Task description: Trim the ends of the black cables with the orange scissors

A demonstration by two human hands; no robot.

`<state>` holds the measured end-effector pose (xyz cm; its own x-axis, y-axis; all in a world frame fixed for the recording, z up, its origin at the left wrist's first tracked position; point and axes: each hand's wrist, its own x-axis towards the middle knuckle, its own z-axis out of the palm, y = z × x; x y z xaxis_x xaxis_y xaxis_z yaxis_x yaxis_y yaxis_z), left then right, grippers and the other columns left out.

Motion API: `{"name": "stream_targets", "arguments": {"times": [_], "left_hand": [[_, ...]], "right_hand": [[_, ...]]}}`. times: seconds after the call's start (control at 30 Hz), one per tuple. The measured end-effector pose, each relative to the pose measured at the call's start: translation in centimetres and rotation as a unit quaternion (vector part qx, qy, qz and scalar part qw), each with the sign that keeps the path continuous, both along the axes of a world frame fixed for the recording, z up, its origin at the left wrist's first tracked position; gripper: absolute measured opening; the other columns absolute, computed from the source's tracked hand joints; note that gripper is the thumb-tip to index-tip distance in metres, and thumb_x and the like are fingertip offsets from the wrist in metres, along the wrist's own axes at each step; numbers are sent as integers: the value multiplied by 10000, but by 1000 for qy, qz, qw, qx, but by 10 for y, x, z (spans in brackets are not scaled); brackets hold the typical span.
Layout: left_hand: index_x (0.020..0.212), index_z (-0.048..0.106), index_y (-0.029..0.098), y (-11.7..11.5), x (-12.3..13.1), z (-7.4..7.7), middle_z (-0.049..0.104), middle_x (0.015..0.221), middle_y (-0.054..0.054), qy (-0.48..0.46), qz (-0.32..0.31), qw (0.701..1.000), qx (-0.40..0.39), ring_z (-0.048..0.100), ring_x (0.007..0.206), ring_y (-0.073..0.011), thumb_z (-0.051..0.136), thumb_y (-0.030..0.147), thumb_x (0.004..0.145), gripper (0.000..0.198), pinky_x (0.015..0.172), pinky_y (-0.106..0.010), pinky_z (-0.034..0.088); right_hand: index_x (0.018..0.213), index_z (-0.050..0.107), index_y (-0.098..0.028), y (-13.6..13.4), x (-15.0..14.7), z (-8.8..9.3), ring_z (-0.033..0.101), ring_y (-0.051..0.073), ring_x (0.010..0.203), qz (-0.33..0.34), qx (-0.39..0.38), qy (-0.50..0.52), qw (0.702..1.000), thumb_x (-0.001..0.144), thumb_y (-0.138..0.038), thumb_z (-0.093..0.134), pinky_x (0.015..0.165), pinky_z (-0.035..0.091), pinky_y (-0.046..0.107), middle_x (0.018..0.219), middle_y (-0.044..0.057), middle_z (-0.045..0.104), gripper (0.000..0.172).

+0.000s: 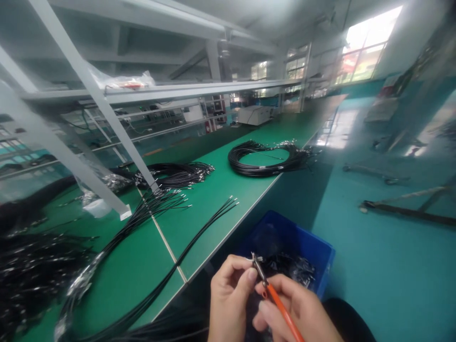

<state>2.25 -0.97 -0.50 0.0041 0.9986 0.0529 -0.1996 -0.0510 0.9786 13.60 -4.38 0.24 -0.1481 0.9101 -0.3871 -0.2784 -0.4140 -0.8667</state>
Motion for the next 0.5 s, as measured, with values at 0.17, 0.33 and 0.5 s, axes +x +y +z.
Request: {"name": "stream_targets", "arguments": {"times": [0.17, 0.33, 0.5], "left_hand": [[678, 654, 173, 1, -1, -5, 593, 631, 18, 41, 3, 999, 10, 520, 571, -115, 698, 232, 705, 79, 565, -200, 430], [698, 655, 179, 4, -3, -10, 594, 641, 17, 60, -8, 998, 10, 513, 577, -119, 688, 233, 719, 67, 563, -202, 420], [686, 654, 169, 4, -2, -5, 597, 620, 18, 64, -11, 998, -4, 506, 548, -113, 700, 247, 701, 91, 528, -195, 405]], "right_hand": [[821, 565, -142, 2, 0, -9, 347, 19, 329, -6, 9, -3, 1000, 655, -270, 696, 358, 217, 166, 553, -7, 634, 248], [806, 557, -150, 2, 3, -6, 365, 31, 325, -2, 5, -47, 999, 663, -261, 680, 355, 232, 171, 562, 1, 647, 218], [818, 552, -153, 3, 4, -2, 365, 36, 331, 6, 0, -55, 998, 659, -300, 682, 355, 239, 173, 567, 4, 648, 253]]}}
